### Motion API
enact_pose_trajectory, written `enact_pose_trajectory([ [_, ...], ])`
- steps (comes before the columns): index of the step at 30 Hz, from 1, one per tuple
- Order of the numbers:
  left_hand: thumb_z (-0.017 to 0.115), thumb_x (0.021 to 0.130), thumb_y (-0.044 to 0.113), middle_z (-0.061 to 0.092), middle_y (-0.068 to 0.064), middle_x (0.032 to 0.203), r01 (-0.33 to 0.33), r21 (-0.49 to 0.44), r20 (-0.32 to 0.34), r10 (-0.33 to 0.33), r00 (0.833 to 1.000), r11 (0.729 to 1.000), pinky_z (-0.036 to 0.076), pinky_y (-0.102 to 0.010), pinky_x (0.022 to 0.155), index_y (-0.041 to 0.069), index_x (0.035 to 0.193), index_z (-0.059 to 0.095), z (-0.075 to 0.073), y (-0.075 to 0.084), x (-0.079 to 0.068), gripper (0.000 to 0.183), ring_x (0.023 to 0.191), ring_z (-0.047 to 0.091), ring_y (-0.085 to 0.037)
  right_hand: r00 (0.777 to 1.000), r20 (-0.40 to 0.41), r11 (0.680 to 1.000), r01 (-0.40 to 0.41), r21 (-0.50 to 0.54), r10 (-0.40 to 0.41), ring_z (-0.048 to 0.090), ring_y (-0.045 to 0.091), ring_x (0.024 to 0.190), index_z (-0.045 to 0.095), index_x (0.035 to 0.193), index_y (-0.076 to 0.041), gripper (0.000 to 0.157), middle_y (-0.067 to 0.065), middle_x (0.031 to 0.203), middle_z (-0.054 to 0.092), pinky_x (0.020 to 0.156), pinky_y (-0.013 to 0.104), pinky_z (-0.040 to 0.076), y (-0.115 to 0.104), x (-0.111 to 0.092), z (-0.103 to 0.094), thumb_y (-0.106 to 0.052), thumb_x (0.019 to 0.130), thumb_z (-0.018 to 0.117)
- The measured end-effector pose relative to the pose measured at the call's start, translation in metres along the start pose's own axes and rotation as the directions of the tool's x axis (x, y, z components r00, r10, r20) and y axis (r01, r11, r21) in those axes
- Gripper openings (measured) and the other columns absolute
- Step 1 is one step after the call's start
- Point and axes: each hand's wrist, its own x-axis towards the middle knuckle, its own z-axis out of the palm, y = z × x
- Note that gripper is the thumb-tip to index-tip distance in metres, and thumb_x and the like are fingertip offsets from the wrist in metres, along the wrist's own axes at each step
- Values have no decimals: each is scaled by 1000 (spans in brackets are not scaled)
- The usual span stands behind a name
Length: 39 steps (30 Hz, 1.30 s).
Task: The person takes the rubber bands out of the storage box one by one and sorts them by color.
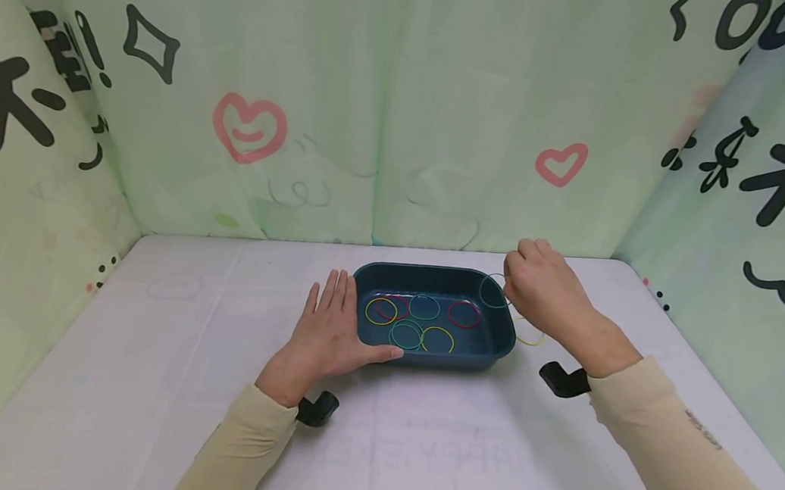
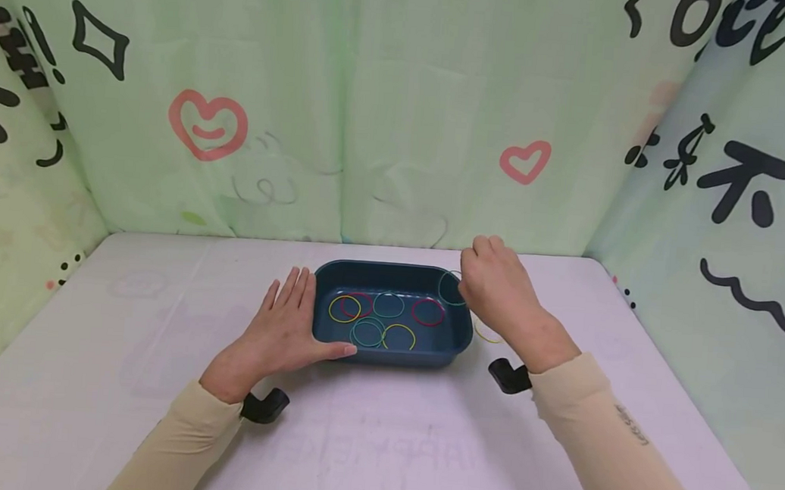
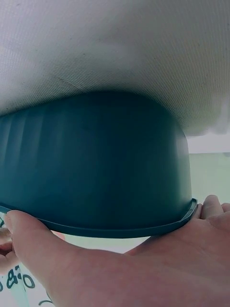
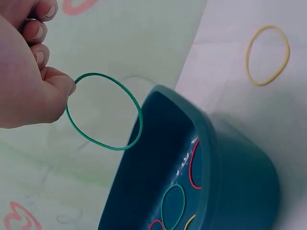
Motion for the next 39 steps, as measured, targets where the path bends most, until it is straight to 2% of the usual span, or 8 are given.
enact_pose_trajectory([
  [10, 28, 53, 93, 1, -12, 152, 10, -9, 7, -10, 1000, 1000, 0, -45, 112, 4, 144, 2, 0, 0, 0, 130, 140, -6, -24, 998, 23, 998, -55, -7, 56, 38, 23, 62, 54, 66, -1, 6, 7, 64, 41, 54, 29, 31, 11, -11, -7, -2, 71, 59],
  [29, 29, 53, 93, 2, -12, 152, 8, -19, -7, -8, 1000, 1000, 1, -45, 112, 4, 144, 4, 1, 0, 0, 130, 140, -4, -24, 994, 66, 996, -86, -31, 87, 41, 25, 63, 53, 63, -2, 11, 7, 63, 43, 52, 32, 33, 37, -43, -7, 0, 67, 63],
  [33, 29, 53, 93, 4, -13, 151, 9, -15, -9, -9, 1000, 1000, 1, -45, 112, 4, 144, 4, 0, 0, 0, 130, 140, -4, -24, 995, 51, 996, -85, -25, 86, 40, 26, 62, 51, 62, -2, 13, 7, 62, 42, 52, 33, 33, 44, -51, -6, 1, 66, 62],
  [39, 29, 52, 93, 5, -13, 151, 15, -16, -11, -15, 1000, 1000, 1, -45, 112, 4, 144, 5, 1, 0, 0, 130, 140, -3, -24, 995, 52, 996, -89, -14, 90, 37, 24, 57, 49, 59, -4, 14, 5, 60, 40, 48, 30, 30, 51, -64, -2, 2, 64, 60],
])
